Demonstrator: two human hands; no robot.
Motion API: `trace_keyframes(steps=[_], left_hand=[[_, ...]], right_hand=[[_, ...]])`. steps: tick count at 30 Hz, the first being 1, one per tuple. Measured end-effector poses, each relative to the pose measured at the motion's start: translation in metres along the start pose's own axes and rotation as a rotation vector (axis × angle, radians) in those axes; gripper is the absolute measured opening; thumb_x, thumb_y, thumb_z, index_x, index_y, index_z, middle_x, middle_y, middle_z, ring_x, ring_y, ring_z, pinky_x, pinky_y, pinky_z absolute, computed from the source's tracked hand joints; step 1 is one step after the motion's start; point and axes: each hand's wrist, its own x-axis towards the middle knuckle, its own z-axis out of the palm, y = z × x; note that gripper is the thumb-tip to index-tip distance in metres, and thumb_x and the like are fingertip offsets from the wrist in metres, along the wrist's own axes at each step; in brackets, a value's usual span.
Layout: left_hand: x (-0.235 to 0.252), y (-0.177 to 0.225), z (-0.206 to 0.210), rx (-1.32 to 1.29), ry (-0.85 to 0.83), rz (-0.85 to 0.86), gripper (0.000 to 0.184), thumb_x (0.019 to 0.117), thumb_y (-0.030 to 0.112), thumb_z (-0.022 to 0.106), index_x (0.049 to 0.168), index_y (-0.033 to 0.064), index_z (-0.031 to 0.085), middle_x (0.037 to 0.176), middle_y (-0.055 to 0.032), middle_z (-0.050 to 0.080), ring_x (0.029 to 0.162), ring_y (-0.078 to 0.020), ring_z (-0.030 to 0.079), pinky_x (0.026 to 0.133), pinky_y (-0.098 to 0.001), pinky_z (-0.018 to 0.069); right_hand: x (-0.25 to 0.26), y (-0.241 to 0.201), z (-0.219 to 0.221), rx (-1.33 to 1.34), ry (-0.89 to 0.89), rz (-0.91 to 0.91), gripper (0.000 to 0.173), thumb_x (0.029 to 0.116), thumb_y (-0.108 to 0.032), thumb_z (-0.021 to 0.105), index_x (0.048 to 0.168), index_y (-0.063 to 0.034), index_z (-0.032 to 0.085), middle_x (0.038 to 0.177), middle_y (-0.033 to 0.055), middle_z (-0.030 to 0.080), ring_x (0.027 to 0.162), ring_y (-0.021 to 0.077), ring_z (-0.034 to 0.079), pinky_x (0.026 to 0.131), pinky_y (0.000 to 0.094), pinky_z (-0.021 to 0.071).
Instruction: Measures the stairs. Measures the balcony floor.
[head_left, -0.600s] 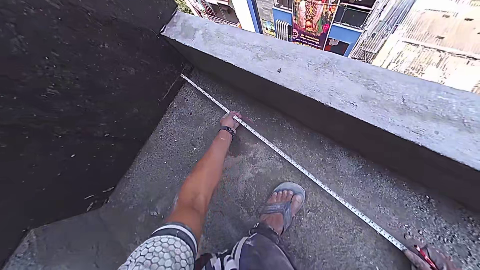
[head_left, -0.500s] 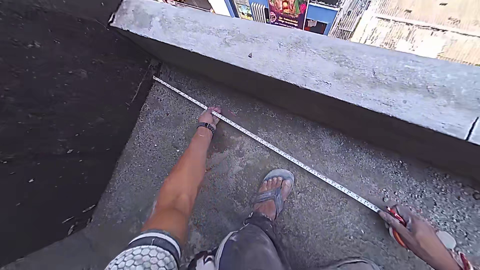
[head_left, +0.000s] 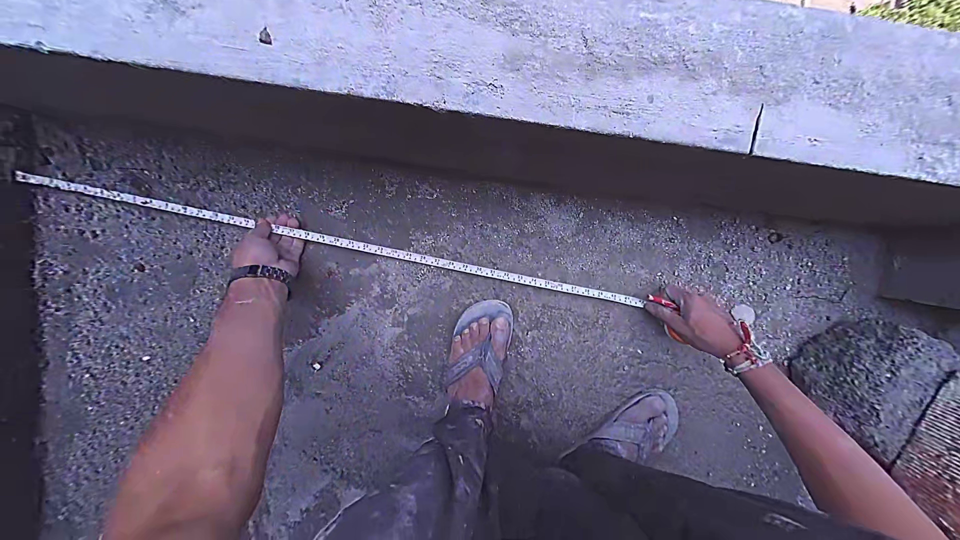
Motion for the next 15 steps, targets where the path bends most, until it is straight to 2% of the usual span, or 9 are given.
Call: trace_keyframes(steps=[5, 8, 15], left_hand=[[0.005, -0.004, -0.008, -0.003, 0.005, 0.018, 0.016, 0.1117, 0.021, 0.041, 0.117, 0.0125, 0.053, 0.096, 0.0027, 0.066, 0.087, -0.0070, 0.070, 0.082, -0.0251, 0.0588], [0.003, -0.005, -0.008, -0.001, 0.002, 0.013, 0.016, 0.1114, 0.020, 0.041, 0.118, 0.0113, 0.053, 0.097, 0.0017, 0.066, 0.088, -0.0075, 0.069, 0.083, -0.0256, 0.0574], [0.003, -0.005, -0.007, 0.005, 0.025, 0.024, 0.017, 0.1116, 0.021, 0.041, 0.116, 0.0118, 0.055, 0.094, 0.0020, 0.067, 0.087, -0.0082, 0.070, 0.084, -0.0270, 0.0585]], right_hand=[[-0.007, -0.008, 0.007, -0.067, -0.058, 0.026, 0.051, 0.1035, -0.049, 0.054, 0.104, 0.0005, 0.062, 0.090, 0.0244, 0.066, 0.091, 0.0439, 0.067, 0.079, 0.0625, 0.0489], [-0.009, -0.011, 0.011, -0.070, -0.072, 0.053, 0.051, 0.1036, -0.050, 0.053, 0.107, 0.0002, 0.062, 0.093, 0.0248, 0.066, 0.095, 0.0444, 0.067, 0.082, 0.0627, 0.0489], [-0.005, -0.010, 0.017, -0.073, -0.098, 0.047, 0.050, 0.1047, -0.049, 0.051, 0.107, -0.0007, 0.061, 0.093, 0.0240, 0.066, 0.094, 0.0434, 0.067, 0.082, 0.0621, 0.0492]])
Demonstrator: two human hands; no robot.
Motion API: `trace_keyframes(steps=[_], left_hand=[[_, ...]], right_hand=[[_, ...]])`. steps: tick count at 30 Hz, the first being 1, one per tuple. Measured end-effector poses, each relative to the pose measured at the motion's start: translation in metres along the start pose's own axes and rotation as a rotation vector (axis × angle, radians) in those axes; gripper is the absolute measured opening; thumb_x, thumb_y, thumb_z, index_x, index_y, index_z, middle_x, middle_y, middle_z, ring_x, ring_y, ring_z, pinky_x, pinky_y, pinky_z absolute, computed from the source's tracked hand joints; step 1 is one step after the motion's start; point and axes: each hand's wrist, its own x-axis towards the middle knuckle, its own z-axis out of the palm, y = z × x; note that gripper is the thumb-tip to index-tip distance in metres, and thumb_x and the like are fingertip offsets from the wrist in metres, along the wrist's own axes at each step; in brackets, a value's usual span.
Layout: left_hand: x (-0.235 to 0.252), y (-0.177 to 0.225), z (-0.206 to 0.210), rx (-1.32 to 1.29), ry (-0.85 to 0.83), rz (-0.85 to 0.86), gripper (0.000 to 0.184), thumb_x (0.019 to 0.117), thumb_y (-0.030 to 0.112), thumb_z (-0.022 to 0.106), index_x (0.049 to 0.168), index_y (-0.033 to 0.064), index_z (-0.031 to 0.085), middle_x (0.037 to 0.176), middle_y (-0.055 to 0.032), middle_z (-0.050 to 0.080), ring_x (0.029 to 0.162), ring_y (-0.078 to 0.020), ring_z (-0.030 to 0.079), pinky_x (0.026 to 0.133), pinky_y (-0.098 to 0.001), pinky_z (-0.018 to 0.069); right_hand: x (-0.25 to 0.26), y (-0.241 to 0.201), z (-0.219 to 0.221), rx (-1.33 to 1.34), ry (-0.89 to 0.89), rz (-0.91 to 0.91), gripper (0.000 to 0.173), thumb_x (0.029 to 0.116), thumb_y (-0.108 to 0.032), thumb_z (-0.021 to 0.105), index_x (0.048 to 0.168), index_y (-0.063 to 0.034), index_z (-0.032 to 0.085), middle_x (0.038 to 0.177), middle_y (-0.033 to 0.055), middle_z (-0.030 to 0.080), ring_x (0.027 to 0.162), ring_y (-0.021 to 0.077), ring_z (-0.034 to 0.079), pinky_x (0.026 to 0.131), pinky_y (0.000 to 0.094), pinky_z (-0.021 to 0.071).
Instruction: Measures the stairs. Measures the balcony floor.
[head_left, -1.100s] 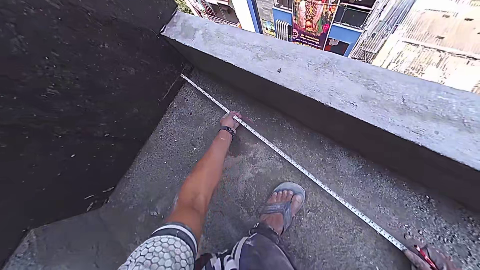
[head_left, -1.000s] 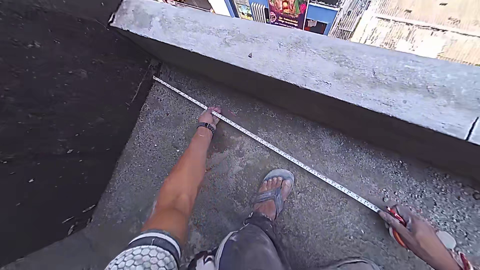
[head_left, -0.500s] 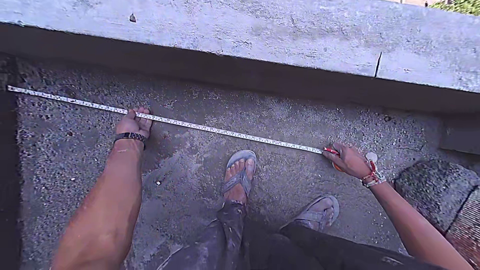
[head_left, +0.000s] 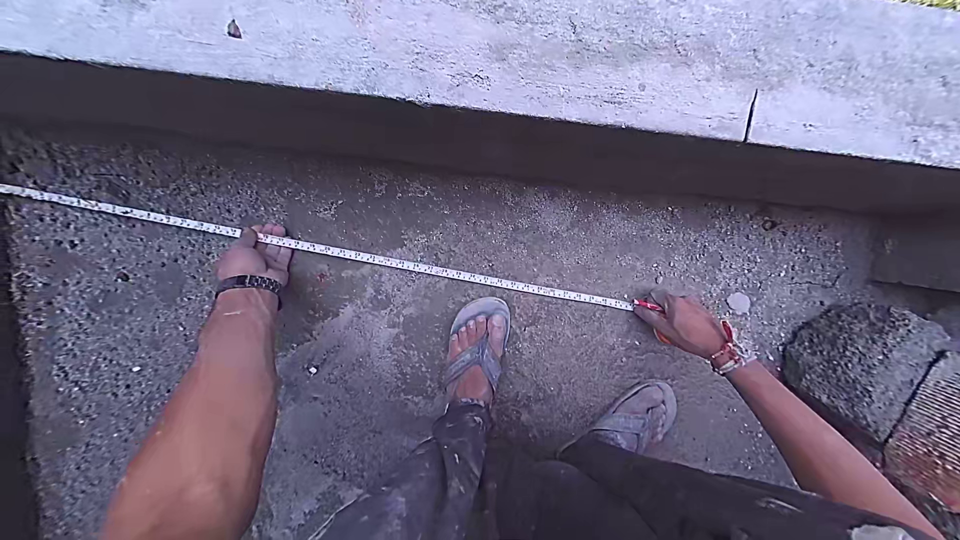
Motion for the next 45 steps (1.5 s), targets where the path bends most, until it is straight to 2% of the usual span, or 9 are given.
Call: trace_keyframes(steps=[3, 16, 23, 27, 31, 34, 41, 45], left_hand=[[0.001, -0.001, -0.001, -0.010, -0.005, -0.003, 0.016, 0.1113, 0.020, 0.042, 0.118, 0.0112, 0.054, 0.096, 0.0013, 0.067, 0.089, -0.0086, 0.070, 0.084, -0.0274, 0.0584], [-0.003, -0.001, 0.003, -0.025, 0.027, 0.012, 0.012, 0.1099, 0.018, 0.045, 0.115, 0.0109, 0.054, 0.092, 0.0005, 0.068, 0.084, -0.0091, 0.072, 0.080, -0.0265, 0.0603], [0.006, -0.004, -0.001, -0.025, -0.005, 0.008, 0.020, 0.1126, 0.023, 0.040, 0.118, 0.0100, 0.054, 0.096, 0.0001, 0.068, 0.089, -0.0087, 0.071, 0.084, -0.0267, 0.0591], [0.006, -0.004, 0.000, -0.012, 0.001, 0.012, 0.021, 0.1125, 0.024, 0.040, 0.115, 0.0110, 0.056, 0.095, 0.0011, 0.070, 0.090, -0.0085, 0.071, 0.083, -0.0269, 0.0586], [0.006, -0.004, -0.001, -0.026, -0.002, 0.021, 0.020, 0.1124, 0.021, 0.040, 0.119, 0.0092, 0.054, 0.099, -0.0011, 0.069, 0.092, -0.0113, 0.071, 0.086, -0.0290, 0.0591], [0.007, -0.005, -0.001, -0.026, -0.012, 0.032, 0.020, 0.1124, 0.021, 0.039, 0.119, 0.0094, 0.054, 0.097, -0.0011, 0.068, 0.092, -0.0115, 0.071, 0.086, -0.0299, 0.0592], [-0.001, -0.002, -0.004, -0.043, 0.005, 0.014, 0.019, 0.1114, 0.020, 0.042, 0.121, 0.0092, 0.054, 0.105, -0.0013, 0.069, 0.099, -0.0100, 0.071, 0.089, -0.0281, 0.0578], [-0.001, -0.001, -0.006, -0.033, -0.044, -0.006, 0.018, 0.1118, 0.021, 0.041, 0.116, 0.0107, 0.054, 0.099, -0.0004, 0.069, 0.094, -0.0114, 0.071, 0.089, -0.0302, 0.0589]], right_hand=[[0.001, 0.001, -0.002, 0.020, 0.012, 0.000, 0.048, 0.1046, -0.049, 0.050, 0.106, -0.0014, 0.060, 0.091, 0.0223, 0.065, 0.092, 0.0417, 0.066, 0.080, 0.0606, 0.0489], [0.010, -0.008, -0.010, -0.007, 0.034, -0.014, 0.047, 0.1051, -0.047, 0.049, 0.104, -0.0018, 0.060, 0.090, 0.0219, 0.065, 0.091, 0.0412, 0.066, 0.079, 0.0593, 0.0486], [0.010, -0.010, -0.012, -0.019, 0.049, -0.029, 0.048, 0.1048, -0.048, 0.047, 0.109, -0.0024, 0.063, 0.092, 0.0227, 0.067, 0.093, 0.0432, 0.068, 0.079, 0.0617, 0.0490], [0.011, -0.009, -0.013, -0.018, 0.056, -0.027, 0.046, 0.1046, -0.047, 0.048, 0.104, -0.0021, 0.061, 0.088, 0.0217, 0.065, 0.089, 0.0416, 0.067, 0.076, 0.0601, 0.0488], [0.013, -0.007, -0.023, 0.000, 0.119, -0.017, 0.046, 0.1046, -0.046, 0.049, 0.100, -0.0017, 0.060, 0.084, 0.0213, 0.063, 0.086, 0.0416, 0.066, 0.074, 0.0605, 0.0477], [0.014, -0.010, -0.033, -0.025, 0.184, -0.023, 0.047, 0.1050, -0.045, 0.050, 0.095, -0.0004, 0.059, 0.082, 0.0228, 0.063, 0.085, 0.0432, 0.066, 0.074, 0.0612, 0.0471], [0.012, -0.016, -0.038, -0.084, 0.131, -0.039, 0.046, 0.1048, -0.044, 0.052, 0.099, 0.0005, 0.060, 0.087, 0.0250, 0.066, 0.090, 0.0454, 0.067, 0.078, 0.0626, 0.0477], [0.011, -0.010, -0.030, -0.070, 0.126, -0.029, 0.046, 0.1048, -0.044, 0.050, 0.102, 0.0002, 0.061, 0.088, 0.0252, 0.066, 0.091, 0.0455, 0.067, 0.078, 0.0633, 0.0477]])
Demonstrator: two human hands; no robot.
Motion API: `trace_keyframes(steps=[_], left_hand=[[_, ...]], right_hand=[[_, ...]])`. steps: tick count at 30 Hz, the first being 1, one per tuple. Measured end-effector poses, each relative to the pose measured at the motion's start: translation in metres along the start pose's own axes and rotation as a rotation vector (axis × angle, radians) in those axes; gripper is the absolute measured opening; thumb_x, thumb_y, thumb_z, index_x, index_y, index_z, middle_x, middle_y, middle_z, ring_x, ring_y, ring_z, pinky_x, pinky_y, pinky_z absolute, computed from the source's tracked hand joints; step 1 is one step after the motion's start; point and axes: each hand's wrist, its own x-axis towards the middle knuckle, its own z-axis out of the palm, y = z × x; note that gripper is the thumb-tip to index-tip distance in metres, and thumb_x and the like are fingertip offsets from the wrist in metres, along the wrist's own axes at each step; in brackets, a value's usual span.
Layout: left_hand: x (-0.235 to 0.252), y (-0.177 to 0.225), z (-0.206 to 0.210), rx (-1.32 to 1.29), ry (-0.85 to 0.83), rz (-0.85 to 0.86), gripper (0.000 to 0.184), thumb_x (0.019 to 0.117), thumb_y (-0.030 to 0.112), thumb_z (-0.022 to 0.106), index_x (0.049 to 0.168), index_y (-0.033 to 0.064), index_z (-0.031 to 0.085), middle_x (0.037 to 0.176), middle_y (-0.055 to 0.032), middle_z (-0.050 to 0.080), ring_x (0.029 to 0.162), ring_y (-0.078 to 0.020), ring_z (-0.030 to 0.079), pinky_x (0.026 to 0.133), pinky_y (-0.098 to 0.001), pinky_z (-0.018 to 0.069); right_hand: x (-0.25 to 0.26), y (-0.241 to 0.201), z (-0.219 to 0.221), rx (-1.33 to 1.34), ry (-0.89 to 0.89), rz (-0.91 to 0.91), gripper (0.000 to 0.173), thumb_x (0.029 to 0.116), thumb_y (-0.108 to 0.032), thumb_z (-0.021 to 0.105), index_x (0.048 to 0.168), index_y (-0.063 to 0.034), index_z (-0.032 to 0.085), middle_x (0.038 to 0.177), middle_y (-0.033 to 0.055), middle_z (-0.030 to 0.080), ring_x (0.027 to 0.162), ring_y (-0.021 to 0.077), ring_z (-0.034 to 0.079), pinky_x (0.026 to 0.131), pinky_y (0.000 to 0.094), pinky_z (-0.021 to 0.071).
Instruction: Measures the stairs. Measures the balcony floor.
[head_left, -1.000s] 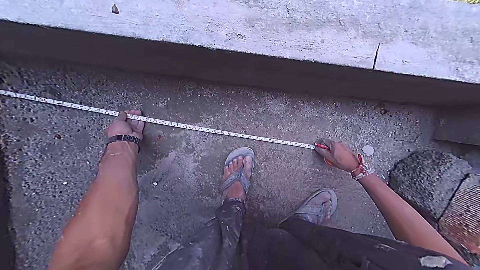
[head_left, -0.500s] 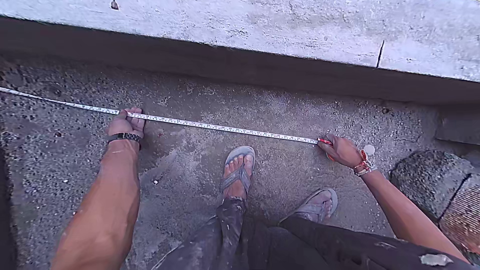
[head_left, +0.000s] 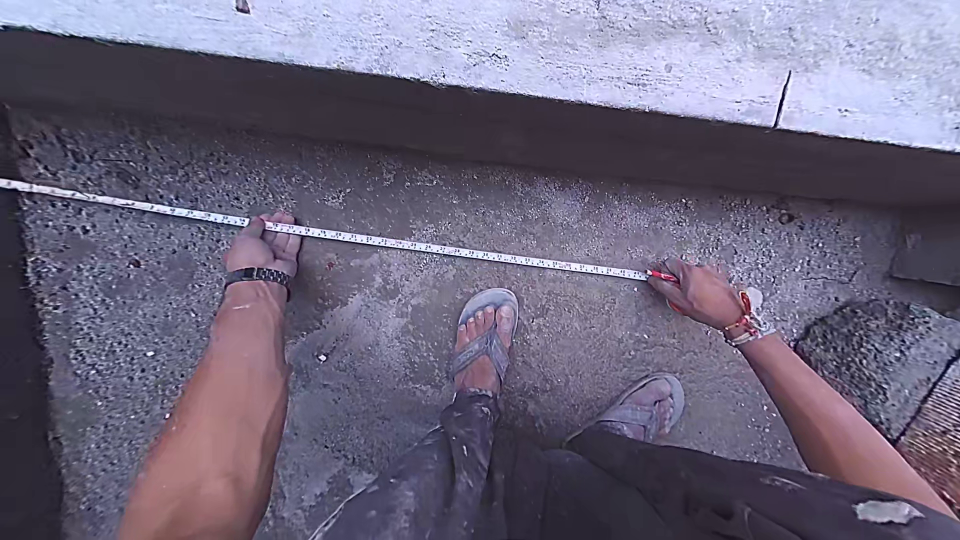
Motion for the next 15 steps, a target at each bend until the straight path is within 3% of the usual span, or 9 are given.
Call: trace_keyframes(steps=[5, 8, 12, 15], left_hand=[[0.001, -0.002, -0.003, -0.058, -0.043, -0.059, 0.026, 0.1108, 0.022, 0.046, 0.125, 0.0024, 0.055, 0.102, -0.0074, 0.069, 0.090, -0.0152, 0.072, 0.082, -0.0304, 0.0608], [0.002, 0.003, -0.003, -0.102, -0.022, -0.094, 0.030, 0.1111, 0.023, 0.046, 0.128, -0.0005, 0.055, 0.106, -0.0119, 0.068, 0.091, -0.0188, 0.071, 0.083, -0.0331, 0.0600], [0.004, 0.002, -0.002, -0.124, -0.021, -0.106, 0.029, 0.1114, 0.023, 0.045, 0.127, 0.0010, 0.055, 0.106, -0.0110, 0.068, 0.093, -0.0182, 0.070, 0.084, -0.0323, 0.0595], [0.011, 0.004, -0.010, -0.130, -0.006, -0.072, 0.028, 0.1116, 0.024, 0.045, 0.125, 0.0023, 0.056, 0.104, -0.0086, 0.068, 0.093, -0.0164, 0.071, 0.084, -0.0308, 0.0594]], right_hand=[[-0.001, 0.020, 0.023, 0.045, 0.141, -0.067, 0.048, 0.1001, -0.044, 0.057, 0.097, 0.0044, 0.061, 0.081, 0.0304, 0.064, 0.081, 0.0526, 0.066, 0.068, 0.0684, 0.0468], [-0.002, 0.019, 0.021, 0.070, 0.040, -0.056, 0.056, 0.1001, -0.046, 0.055, 0.107, 0.0085, 0.061, 0.093, 0.0365, 0.066, 0.092, 0.0569, 0.066, 0.078, 0.0724, 0.0464], [-0.004, 0.016, 0.015, 0.094, 0.032, -0.033, 0.057, 0.1006, -0.047, 0.054, 0.107, 0.0084, 0.061, 0.093, 0.0357, 0.066, 0.091, 0.0558, 0.066, 0.076, 0.0718, 0.0471], [0.003, 0.010, 0.018, 0.080, 0.113, -0.072, 0.053, 0.0987, -0.047, 0.056, 0.098, 0.0057, 0.061, 0.082, 0.0321, 0.065, 0.082, 0.0540, 0.066, 0.069, 0.0702, 0.0464]])
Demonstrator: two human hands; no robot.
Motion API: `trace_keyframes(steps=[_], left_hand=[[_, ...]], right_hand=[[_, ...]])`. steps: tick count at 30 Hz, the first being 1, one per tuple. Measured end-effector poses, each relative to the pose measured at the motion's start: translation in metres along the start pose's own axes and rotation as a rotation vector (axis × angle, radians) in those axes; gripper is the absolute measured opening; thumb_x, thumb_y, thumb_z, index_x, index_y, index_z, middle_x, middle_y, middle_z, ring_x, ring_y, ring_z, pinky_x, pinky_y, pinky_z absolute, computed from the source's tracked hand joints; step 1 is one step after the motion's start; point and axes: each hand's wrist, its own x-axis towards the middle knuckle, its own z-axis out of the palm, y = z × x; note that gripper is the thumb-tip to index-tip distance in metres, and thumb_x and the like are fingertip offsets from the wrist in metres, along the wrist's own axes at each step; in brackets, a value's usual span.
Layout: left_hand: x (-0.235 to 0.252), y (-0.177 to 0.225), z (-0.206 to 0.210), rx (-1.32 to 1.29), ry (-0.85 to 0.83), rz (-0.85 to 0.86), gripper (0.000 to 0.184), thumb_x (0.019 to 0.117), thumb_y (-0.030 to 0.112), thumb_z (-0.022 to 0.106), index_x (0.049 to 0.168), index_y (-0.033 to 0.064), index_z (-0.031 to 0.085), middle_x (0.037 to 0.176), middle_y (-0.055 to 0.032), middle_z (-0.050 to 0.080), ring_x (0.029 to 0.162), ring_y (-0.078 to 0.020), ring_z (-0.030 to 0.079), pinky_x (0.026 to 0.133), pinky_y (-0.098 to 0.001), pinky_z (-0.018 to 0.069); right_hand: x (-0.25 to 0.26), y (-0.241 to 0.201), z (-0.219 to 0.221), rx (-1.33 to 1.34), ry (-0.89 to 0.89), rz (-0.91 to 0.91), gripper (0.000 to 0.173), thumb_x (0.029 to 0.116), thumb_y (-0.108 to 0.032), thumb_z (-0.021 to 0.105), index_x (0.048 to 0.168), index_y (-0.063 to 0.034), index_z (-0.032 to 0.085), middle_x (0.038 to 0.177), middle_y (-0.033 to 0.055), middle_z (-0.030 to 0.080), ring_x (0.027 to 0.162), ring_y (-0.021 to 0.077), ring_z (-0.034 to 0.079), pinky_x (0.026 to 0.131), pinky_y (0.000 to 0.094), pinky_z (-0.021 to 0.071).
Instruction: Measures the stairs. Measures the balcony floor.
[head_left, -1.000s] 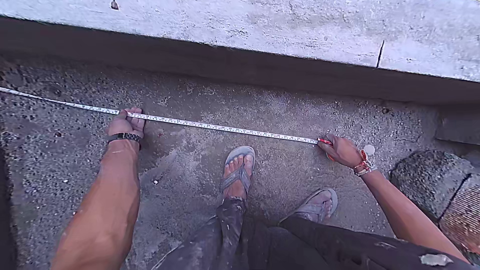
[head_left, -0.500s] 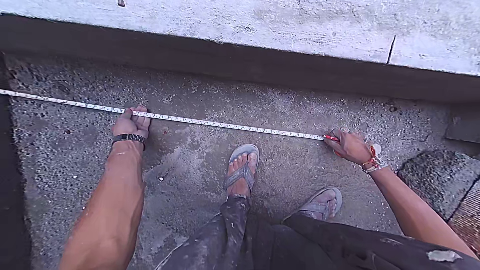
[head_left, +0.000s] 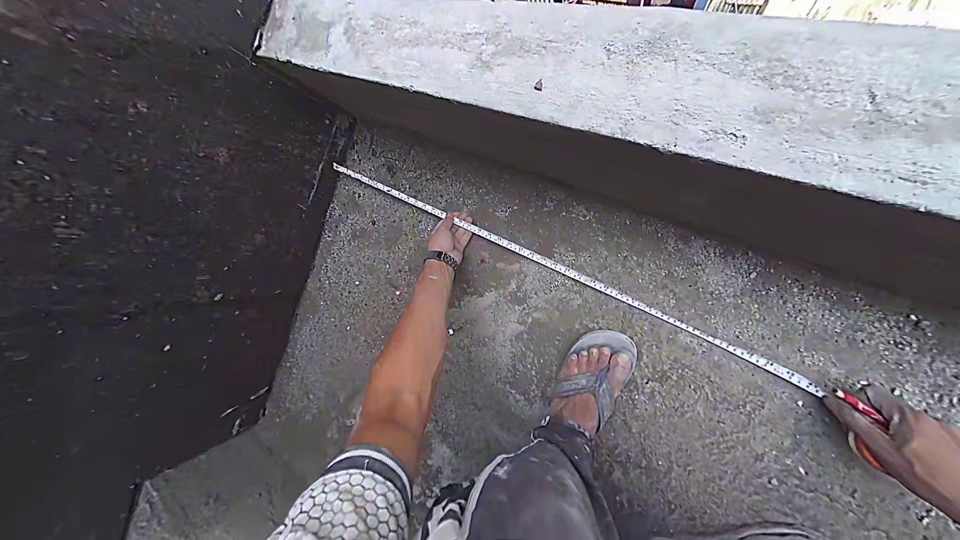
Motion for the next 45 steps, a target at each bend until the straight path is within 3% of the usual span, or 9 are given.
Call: trace_keyframes(steps=[2, 6, 9, 20, 29, 37, 45], left_hand=[[-0.001, 0.004, -0.005, 0.024, 0.016, 0.019, 0.027, 0.1121, 0.025, 0.044, 0.125, 0.0038, 0.055, 0.103, -0.0065, 0.068, 0.093, -0.0145, 0.071, 0.086, -0.0295, 0.0592], [-0.005, -0.001, -0.004, 0.143, 0.000, 0.048, 0.019, 0.1119, 0.025, 0.043, 0.111, 0.0127, 0.057, 0.092, 0.0026, 0.069, 0.089, -0.0088, 0.071, 0.084, -0.0270, 0.0595], [-0.007, -0.005, -0.010, 0.157, -0.031, 0.085, 0.016, 0.1117, 0.022, 0.041, 0.108, 0.0161, 0.055, 0.091, 0.0054, 0.067, 0.089, -0.0061, 0.070, 0.087, -0.0256, 0.0579], [-0.003, -0.007, -0.011, 0.142, 0.037, 0.095, 0.014, 0.1107, 0.022, 0.045, 0.113, 0.0138, 0.056, 0.092, 0.0028, 0.068, 0.088, -0.0086, 0.071, 0.086, -0.0275, 0.0595], [-0.007, -0.008, -0.006, 0.176, 0.058, 0.109, 0.013, 0.1095, 0.021, 0.047, 0.110, 0.0128, 0.057, 0.090, 0.0019, 0.069, 0.085, -0.0086, 0.072, 0.082, -0.0260, 0.0599], [-0.008, -0.009, -0.005, 0.167, 0.063, 0.117, 0.014, 0.1102, 0.022, 0.047, 0.116, 0.0123, 0.056, 0.095, 0.0024, 0.069, 0.090, -0.0082, 0.071, 0.084, -0.0261, 0.0597], [-0.008, -0.010, -0.003, 0.157, 0.095, 0.127, 0.014, 0.1090, 0.022, 0.050, 0.115, 0.0115, 0.056, 0.093, 0.0011, 0.070, 0.086, -0.0080, 0.072, 0.080, -0.0251, 0.0607]], right_hand=[[0.000, -0.008, 0.003, -0.012, 0.038, -0.022, 0.048, 0.0986, -0.045, 0.057, 0.093, 0.0028, 0.060, 0.076, 0.0273, 0.063, 0.077, 0.0509, 0.065, 0.065, 0.0670, 0.0455], [-0.005, -0.018, -0.012, -0.007, -0.097, 0.056, 0.046, 0.1029, -0.046, 0.053, 0.102, -0.0006, 0.061, 0.083, 0.0235, 0.064, 0.084, 0.0451, 0.066, 0.073, 0.0632, 0.0477], [-0.004, -0.017, -0.009, 0.060, -0.175, 0.050, 0.050, 0.1028, -0.051, 0.052, 0.104, -0.0024, 0.061, 0.086, 0.0200, 0.063, 0.085, 0.0397, 0.065, 0.076, 0.0603, 0.0484], [0.001, -0.029, 0.005, -0.016, -0.223, 0.055, 0.051, 0.1036, -0.052, 0.048, 0.102, -0.0027, 0.060, 0.085, 0.0209, 0.064, 0.087, 0.0409, 0.066, 0.076, 0.0595, 0.0477], [0.004, -0.035, -0.001, -0.043, -0.225, 0.069, 0.050, 0.1048, -0.050, 0.048, 0.105, -0.0011, 0.061, 0.091, 0.0229, 0.066, 0.093, 0.0423, 0.067, 0.079, 0.0601, 0.0487], [0.010, -0.037, -0.003, -0.045, -0.233, 0.049, 0.051, 0.1040, -0.050, 0.046, 0.103, -0.0012, 0.062, 0.091, 0.0225, 0.066, 0.093, 0.0421, 0.067, 0.079, 0.0608, 0.0488], [0.016, -0.034, -0.002, -0.056, -0.244, 0.005, 0.048, 0.1040, -0.048, 0.045, 0.100, -0.0030, 0.061, 0.088, 0.0202, 0.065, 0.091, 0.0399, 0.066, 0.079, 0.0592, 0.0481]])
